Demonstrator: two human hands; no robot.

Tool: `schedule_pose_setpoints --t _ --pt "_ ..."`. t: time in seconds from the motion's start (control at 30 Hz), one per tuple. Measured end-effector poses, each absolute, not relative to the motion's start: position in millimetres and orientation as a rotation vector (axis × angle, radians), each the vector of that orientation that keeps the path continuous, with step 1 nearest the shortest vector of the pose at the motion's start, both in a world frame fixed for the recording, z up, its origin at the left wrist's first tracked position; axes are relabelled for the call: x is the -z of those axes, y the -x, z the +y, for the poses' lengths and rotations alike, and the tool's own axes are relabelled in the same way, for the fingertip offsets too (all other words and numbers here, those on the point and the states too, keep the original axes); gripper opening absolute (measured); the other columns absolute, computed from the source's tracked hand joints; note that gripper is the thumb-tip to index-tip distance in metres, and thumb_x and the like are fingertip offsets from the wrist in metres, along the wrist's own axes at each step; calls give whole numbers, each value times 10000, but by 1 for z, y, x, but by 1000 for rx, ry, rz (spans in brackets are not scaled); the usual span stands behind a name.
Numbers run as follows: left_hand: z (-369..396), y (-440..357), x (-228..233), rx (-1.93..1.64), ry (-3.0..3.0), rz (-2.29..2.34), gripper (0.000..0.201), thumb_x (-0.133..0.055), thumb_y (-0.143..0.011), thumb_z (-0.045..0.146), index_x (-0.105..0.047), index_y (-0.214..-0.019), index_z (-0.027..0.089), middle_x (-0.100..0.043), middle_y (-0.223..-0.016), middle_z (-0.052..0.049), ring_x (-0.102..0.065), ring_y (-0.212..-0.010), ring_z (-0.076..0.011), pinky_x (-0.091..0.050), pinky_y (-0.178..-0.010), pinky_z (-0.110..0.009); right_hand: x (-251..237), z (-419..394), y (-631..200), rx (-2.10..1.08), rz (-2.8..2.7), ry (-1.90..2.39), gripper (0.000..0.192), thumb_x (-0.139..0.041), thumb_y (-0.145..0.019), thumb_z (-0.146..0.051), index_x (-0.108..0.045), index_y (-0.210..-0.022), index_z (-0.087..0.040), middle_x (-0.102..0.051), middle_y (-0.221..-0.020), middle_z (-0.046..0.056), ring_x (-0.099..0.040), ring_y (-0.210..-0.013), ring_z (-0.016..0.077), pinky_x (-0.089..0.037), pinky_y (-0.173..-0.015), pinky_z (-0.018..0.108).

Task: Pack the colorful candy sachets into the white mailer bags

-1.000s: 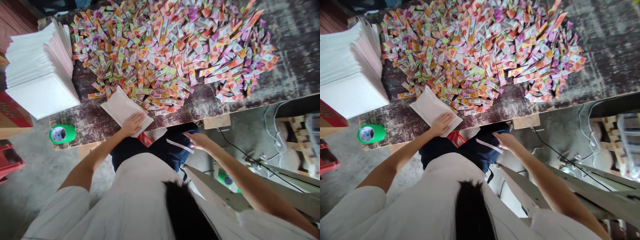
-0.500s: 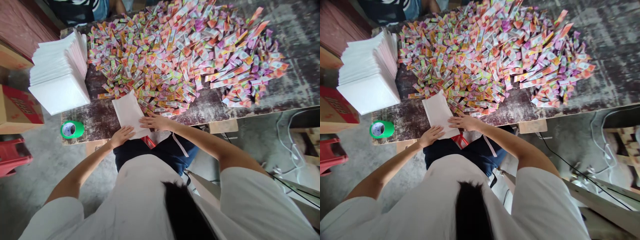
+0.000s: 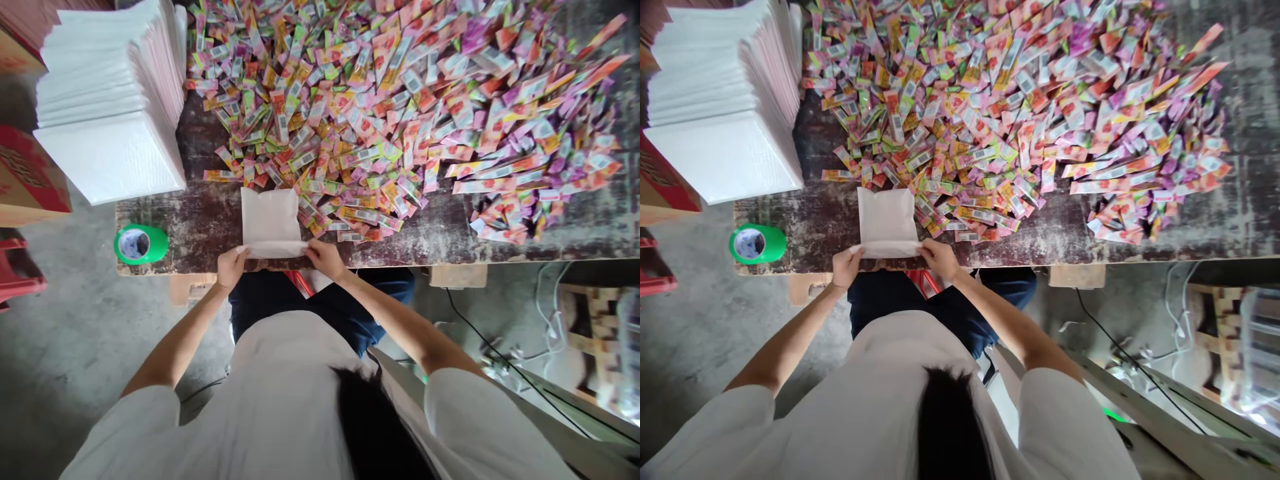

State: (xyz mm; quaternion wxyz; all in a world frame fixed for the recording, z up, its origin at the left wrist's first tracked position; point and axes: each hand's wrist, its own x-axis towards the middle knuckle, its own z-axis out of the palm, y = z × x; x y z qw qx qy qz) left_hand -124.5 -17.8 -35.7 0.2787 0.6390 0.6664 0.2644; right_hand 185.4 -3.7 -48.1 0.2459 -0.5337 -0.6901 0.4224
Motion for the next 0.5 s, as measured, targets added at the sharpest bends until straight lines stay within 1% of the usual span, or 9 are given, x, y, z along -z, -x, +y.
schedule_pose_setpoints --t 0.1,0.17,0.23,0.27,0.33,0.37,0.4,0.47,0.5 --pt "-3 117 36 -743 -1536 2056 444 -519 -913 500 -759 -943 128 -684 -669 -39 -628 -664 -163 -475 -675 -246 46 0 -182 -1245 -1402 1689 282 -470 -939 -486 -523 -835 -230 -627 -657 2 -618 -555 176 -468 -567 290" --pt "3 113 35 -724 -1529 2046 421 -561 -892 492 -759 -971 129 -645 -637 -13 -568 -609 -134 -432 -634 -227 39 2 -179 -1238 -1320 1705 275 -494 -920 -497 -505 -853 -231 -630 -679 5 -617 -560 178 -483 -581 305" --pt "6 109 32 -729 -1539 1994 413 -589 -877 494 -756 -980 131 -611 -622 7 -509 -575 -111 -399 -606 -219 29 4 -172 -1182 -1303 1665 287 -525 -904 -505 -512 -938 -220 -659 -795 33 -633 -646 183 -509 -646 326" --pt "7 107 31 -739 -1537 1979 411 -592 -875 497 -754 -973 133 -596 -615 15 -488 -566 -105 -387 -596 -219 24 5 -166 -1149 -1303 1638 335 -567 -879 -514 -515 -1013 -211 -668 -887 55 -639 -707 188 -518 -681 336" --pt "8 105 30 -749 -1528 1985 399 -590 -875 500 -747 -935 138 -562 -594 26 -461 -556 -102 -374 -589 -226 19 12 -153 -1101 -1334 1595 555 -712 -762 -524 -499 -1151 -191 -653 -1061 107 -635 -834 211 -524 -746 357" --pt "9 104 30 -737 -1518 2001 389 -590 -873 500 -738 -899 141 -545 -584 30 -455 -552 -103 -374 -590 -230 18 17 -146 -1096 -1348 1593 633 -767 -700 -514 -501 -1170 -184 -646 -1086 117 -625 -859 219 -520 -762 361" --pt "10 104 30 -722 -1496 2023 374 -600 -865 498 -722 -859 145 -539 -585 30 -461 -558 -106 -379 -596 -234 20 23 -139 -1109 -1353 1609 623 -789 -667 -500 -524 -1131 -181 -650 -1051 108 -615 -848 218 -512 -765 358" --pt "15 106 33 -707 -1403 2081 331 -667 -809 485 -679 -829 154 -576 -639 19 -516 -610 -117 -412 -635 -239 27 36 -129 -1167 -1332 1680 403 -750 -694 -472 -560 -918 -196 -634 -851 42 -579 -760 190 -483 -742 332" --pt "18 107 34 -710 -1337 2109 332 -717 -761 472 -663 -856 159 -608 -688 9 -554 -657 -126 -433 -665 -243 30 43 -126 -1200 -1315 1720 308 -710 -725 -452 -538 -805 -209 -592 -749 5 -551 -713 171 -462 -724 314"
